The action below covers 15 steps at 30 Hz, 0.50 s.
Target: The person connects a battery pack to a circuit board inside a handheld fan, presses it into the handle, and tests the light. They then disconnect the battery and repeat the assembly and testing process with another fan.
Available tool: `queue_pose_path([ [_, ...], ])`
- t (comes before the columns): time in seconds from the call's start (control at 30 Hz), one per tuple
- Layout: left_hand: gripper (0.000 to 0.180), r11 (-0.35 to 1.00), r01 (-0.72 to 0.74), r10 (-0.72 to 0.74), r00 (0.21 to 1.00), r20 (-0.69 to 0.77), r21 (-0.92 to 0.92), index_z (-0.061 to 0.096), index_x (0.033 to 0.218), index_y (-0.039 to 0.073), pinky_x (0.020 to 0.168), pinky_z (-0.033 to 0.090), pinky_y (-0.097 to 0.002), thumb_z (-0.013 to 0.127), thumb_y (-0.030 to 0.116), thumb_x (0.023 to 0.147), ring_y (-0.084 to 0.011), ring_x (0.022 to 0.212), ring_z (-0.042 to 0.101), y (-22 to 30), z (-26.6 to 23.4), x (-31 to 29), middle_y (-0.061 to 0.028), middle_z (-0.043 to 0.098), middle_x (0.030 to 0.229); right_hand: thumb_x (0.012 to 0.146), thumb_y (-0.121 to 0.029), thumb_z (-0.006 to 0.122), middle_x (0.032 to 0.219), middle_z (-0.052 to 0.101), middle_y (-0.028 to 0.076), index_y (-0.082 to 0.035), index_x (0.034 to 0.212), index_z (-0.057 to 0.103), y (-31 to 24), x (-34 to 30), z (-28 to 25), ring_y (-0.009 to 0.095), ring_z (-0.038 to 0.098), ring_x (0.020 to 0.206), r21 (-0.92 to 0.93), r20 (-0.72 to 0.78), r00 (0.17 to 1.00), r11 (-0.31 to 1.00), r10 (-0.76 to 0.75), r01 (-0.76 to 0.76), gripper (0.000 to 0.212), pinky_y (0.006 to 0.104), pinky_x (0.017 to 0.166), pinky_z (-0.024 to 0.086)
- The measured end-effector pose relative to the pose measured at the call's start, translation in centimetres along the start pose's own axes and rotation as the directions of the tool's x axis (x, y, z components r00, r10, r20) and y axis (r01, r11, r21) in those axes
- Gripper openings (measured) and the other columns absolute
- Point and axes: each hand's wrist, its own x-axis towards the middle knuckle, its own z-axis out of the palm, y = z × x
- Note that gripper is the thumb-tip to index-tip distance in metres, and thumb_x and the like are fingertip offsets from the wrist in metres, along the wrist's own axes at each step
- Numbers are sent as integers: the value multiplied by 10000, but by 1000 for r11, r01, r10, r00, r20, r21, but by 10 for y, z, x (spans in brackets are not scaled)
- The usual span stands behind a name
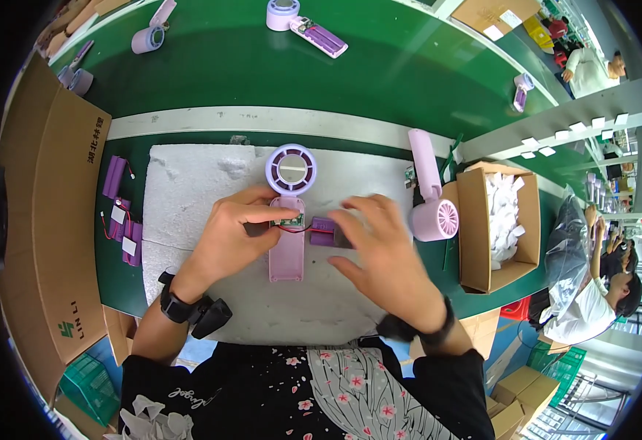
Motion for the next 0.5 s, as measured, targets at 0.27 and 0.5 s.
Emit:
queue_pose_path([
  [0.27,359,999,24,-22,999,-45,37,768,1052,91,760,571,-347,673,-57,738,-301,879,704,7,-3,4,-155,684,1040,722,-39,815,1079,631,132,-63,1366,501,21,5,15,276,658,989,512,405,910,803,88,-306,717,385,795,555],
  [0.5,356,998,25,-24,1000,-17,54,769,1052,87,762,580,-345,715,-45,726,-303,878,705,10,-5,5,-162,682,1034,780,30,723,1065,633,119,-79,1526,270,17,1,7,280,659,981,720,693,721,-53,-2,-692,880,401,783,560],
])
